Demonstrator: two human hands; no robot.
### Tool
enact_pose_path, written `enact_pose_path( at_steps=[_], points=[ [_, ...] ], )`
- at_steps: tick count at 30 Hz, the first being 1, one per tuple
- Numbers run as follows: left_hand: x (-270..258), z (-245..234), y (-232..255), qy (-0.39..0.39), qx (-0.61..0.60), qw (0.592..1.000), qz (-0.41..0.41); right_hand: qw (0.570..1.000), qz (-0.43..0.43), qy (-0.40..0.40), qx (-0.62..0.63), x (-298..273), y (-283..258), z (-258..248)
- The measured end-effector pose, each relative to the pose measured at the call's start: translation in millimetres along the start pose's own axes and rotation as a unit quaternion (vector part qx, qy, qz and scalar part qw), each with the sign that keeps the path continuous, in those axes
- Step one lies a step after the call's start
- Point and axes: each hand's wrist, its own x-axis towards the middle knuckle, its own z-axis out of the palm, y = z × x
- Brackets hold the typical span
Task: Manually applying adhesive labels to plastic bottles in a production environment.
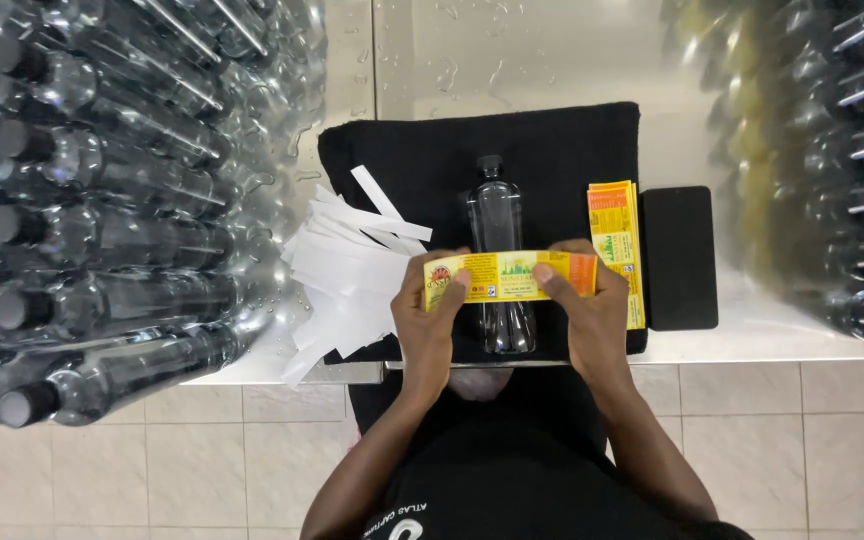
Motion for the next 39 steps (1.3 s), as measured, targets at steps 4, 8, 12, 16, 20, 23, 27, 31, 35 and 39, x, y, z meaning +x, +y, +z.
enact_pose_path(
  at_steps=[4,8,12,16,20,23,27,31,35,39],
  points=[
    [16.2,6.4,4.4,-0.004,0.010,0.999,0.039,1.000,-0.001,-0.002,0.009,19.7,3.8,-0.5],
    [29.6,6.9,-2.0,-0.022,0.004,0.998,0.065,1.000,-0.004,-0.005,0.021,32.3,7.6,1.6],
    [32.0,6.4,-3.4,-0.028,-0.015,0.998,0.059,0.999,0.020,0.000,0.036,33.7,10.6,4.1],
    [32.4,6.0,-3.9,-0.032,-0.003,0.998,0.049,0.997,0.029,0.002,0.067,34.9,14.6,2.8],
    [34.3,6.7,0.1,-0.036,-0.013,0.999,0.039,0.996,0.040,0.003,0.085,35.2,14.4,3.5],
    [34.1,4.9,-7.9,-0.049,-0.013,0.999,0.012,0.994,0.059,0.020,0.094,34.5,12.3,7.1],
    [36.5,4.3,-10.1,-0.053,-0.016,0.998,0.004,0.994,0.053,0.007,0.097,37.2,14.4,5.3],
    [36.8,5.3,-6.6,-0.050,-0.006,0.999,-0.003,0.994,0.064,0.013,0.087,39.2,14.8,4.0],
    [38.3,4.5,-9.0,-0.048,-0.010,0.999,-0.007,0.993,0.072,0.027,0.089,41.4,15.4,5.4],
    [38.8,3.5,-8.1,-0.048,-0.007,0.999,-0.015,0.994,0.075,0.026,0.080,42.1,13.0,6.0]
  ],
)
